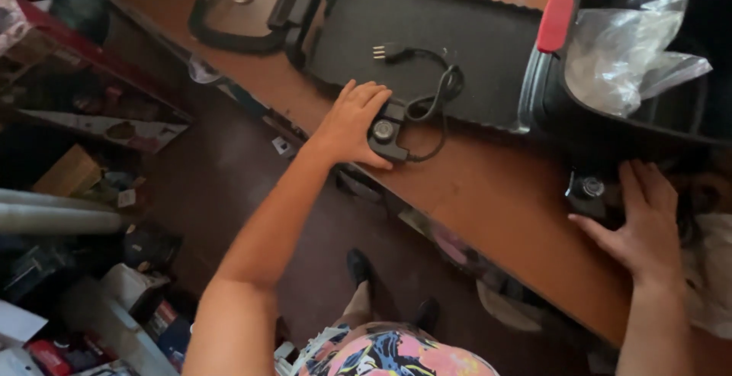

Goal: The person assembles a multi-functional electric grill by connecting the power cord to the base, attaching the cooking pot, and placing the glass lid on top. They wipe the lid with a cloth and adjust the appliance's position on the table.

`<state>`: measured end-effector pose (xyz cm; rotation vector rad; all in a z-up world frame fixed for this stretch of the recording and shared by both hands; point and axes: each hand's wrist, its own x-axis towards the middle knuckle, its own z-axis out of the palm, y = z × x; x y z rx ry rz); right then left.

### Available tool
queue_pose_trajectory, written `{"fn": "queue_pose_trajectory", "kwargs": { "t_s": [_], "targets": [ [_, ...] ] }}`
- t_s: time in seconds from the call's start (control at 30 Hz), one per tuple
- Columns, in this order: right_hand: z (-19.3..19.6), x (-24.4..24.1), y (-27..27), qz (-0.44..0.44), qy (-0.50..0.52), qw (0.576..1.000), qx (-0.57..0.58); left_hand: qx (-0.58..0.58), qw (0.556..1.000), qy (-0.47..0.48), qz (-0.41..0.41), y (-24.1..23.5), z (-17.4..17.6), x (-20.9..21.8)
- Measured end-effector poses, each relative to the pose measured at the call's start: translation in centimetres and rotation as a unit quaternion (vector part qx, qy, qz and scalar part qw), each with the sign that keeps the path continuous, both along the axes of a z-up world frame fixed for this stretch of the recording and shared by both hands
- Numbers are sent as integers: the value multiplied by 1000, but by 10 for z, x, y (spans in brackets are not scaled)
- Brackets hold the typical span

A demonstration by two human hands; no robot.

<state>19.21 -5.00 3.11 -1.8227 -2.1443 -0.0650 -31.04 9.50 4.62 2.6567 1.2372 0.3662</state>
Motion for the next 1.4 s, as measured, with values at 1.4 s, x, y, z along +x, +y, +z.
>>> {"fn": "queue_pose_trajectory", "kwargs": {
  "t_s": [1.4],
  "targets": [
    [-37, 52, -93, -365, -34, 920, 139, 48, 996, -46, 62, -7, -22, 21]
  ]
}}
